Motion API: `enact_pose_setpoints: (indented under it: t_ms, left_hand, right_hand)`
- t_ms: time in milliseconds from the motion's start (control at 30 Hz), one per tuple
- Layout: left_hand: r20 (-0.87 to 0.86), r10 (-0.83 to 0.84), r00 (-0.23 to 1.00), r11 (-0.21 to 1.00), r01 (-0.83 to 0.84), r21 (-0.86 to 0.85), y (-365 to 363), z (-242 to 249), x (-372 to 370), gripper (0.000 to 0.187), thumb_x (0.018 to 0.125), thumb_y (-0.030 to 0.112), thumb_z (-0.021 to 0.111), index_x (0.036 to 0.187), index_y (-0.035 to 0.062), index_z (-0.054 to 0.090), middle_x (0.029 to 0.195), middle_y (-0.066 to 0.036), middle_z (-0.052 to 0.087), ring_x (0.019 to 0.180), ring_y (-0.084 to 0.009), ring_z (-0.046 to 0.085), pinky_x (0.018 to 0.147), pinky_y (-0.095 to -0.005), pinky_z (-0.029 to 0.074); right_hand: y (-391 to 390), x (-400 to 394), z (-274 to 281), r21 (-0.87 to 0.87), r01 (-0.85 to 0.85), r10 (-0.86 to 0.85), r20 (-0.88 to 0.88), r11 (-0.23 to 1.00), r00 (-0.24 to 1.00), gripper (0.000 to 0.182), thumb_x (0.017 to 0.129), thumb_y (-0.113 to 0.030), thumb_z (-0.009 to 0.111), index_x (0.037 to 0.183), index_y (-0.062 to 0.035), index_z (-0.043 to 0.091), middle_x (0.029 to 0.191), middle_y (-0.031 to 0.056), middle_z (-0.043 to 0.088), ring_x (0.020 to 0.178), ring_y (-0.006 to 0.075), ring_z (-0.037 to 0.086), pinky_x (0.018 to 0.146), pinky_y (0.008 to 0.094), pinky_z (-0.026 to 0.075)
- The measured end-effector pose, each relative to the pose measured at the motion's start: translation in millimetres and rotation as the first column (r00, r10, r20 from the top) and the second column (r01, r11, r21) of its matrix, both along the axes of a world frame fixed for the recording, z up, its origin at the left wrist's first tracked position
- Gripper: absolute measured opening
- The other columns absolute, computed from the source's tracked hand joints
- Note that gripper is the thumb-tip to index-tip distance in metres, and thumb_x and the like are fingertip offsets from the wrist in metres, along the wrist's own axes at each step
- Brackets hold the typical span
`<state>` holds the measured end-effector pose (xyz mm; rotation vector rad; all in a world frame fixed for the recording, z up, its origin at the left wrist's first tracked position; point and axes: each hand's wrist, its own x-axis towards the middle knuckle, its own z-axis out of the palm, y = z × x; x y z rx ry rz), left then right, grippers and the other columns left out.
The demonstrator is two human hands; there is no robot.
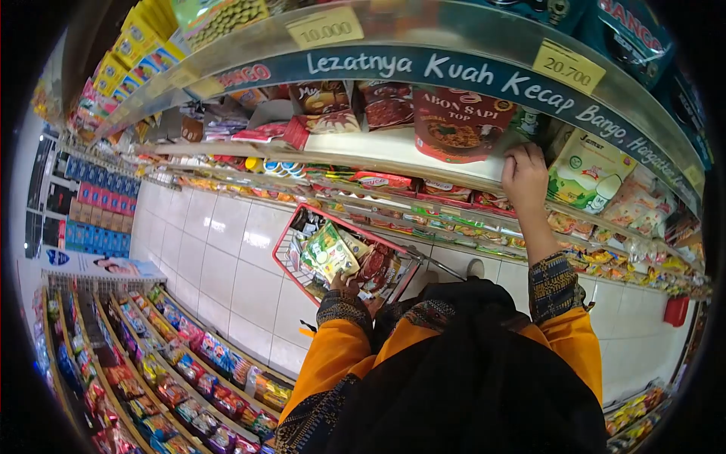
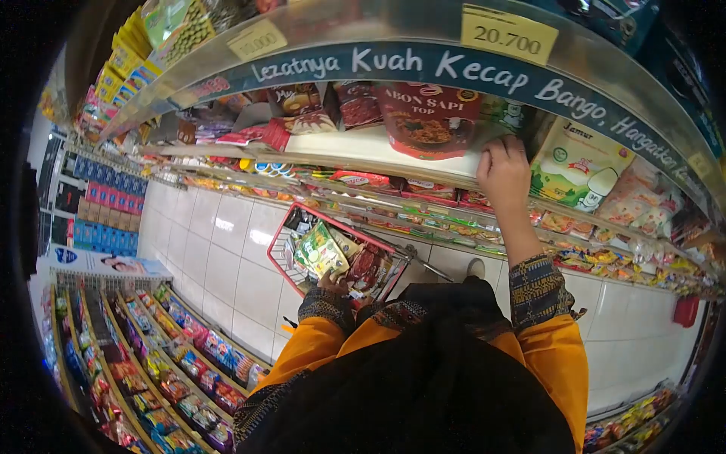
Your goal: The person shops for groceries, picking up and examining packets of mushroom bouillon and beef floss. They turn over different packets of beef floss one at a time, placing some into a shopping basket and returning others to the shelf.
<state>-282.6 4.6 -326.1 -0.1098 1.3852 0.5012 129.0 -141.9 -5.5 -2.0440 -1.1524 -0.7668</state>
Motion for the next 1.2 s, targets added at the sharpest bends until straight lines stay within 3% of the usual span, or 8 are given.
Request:
enact_pose_setpoints:
  t_ms: [367,667,867,1133,1167,1200]
  left_hand:
    - [-0.098,-0.059,0.993,0.965,0.082,0.248,37,35,58,0.033,0.078,0.029,0.049,0.102,0.0074,0.047,0.096,-0.01,0.051,0.077,-0.0253,0.049,0.069,-0.0318,0.044]
    - [-0.166,-0.106,0.98,0.891,0.168,0.422,55,24,90,0.032,0.077,0.028,0.048,0.102,0.0071,0.045,0.097,-0.011,0.048,0.08,-0.0244,0.047,0.07,-0.032,0.044]
    - [-0.19,0.045,0.981,0.872,0.054,0.487,11,9,75,0.032,0.077,0.027,0.048,0.101,0.0069,0.043,0.097,-0.011,0.046,0.082,-0.0238,0.046,0.07,-0.0321,0.044]
    - [-0.262,0.278,0.924,0.756,-0.043,0.653,-18,50,46,0.031,0.077,0.027,0.047,0.101,0.0066,0.041,0.098,-0.011,0.044,0.085,-0.0231,0.044,0.07,-0.0323,0.044]
    - [-0.259,0.313,0.914,0.671,-0.02,0.741,-18,58,51,0.029,0.077,0.022,0.045,0.101,0.0061,0.038,0.093,-0.011,0.041,0.084,-0.0238,0.043,0.069,-0.0338,0.044]
    - [-0.09,0.296,0.951,0.566,-0.099,0.818,-27,102,65,0.032,0.077,0.016,0.043,0.106,0.0046,0.035,0.101,-0.01,0.044,0.086,-0.0211,0.046,0.067,-0.0366,0.045]
  right_hand:
    - [0,3,-1,-0.002,0.005,-0.005,-0.007,1.0,1.0,0.01,0.06,-0.004,0.054,0.07,-0.0035,0.051,0.077,0.0134,0.05,0.075,0.0303,0.05,0.066,0.0366,0.044]
    - [-2,1,1,-0.009,0.035,-0.035,-0.003,0.999,0.999,0.01,0.06,-0.006,0.054,0.07,-0.004,0.055,0.075,0.0111,0.051,0.076,0.028,0.051,0.066,0.0343,0.045]
    - [0,3,0,0.003,0.007,-0.007,-0.013,1.0,1.0,0.006,0.06,-0.004,0.053,0.066,-0.0045,0.053,0.073,0.0113,0.05,0.072,0.0287,0.051,0.066,0.0354,0.045]
    - [-2,2,-2,0.09,-0.03,0.035,-0.052,0.995,0.998,0.004,0.061,-0.002,0.052,0.064,-0.0052,0.051,0.069,0.0112,0.048,0.069,0.03,0.05,0.066,0.0372,0.044]
    - [-3,2,0,0.059,-0.042,0.044,-0.025,0.997,0.999,0.006,0.06,-0.003,0.053,0.066,-0.0042,0.051,0.071,0.012,0.048,0.071,0.0298,0.05,0.065,0.036,0.045]
    - [-3,4,1,0.031,-0.054,0.054,0.005,0.998,0.999,0.01,0.06,-0.004,0.054,0.069,-0.0032,0.052,0.073,0.0128,0.048,0.073,0.0296,0.051,0.064,0.0348,0.046]
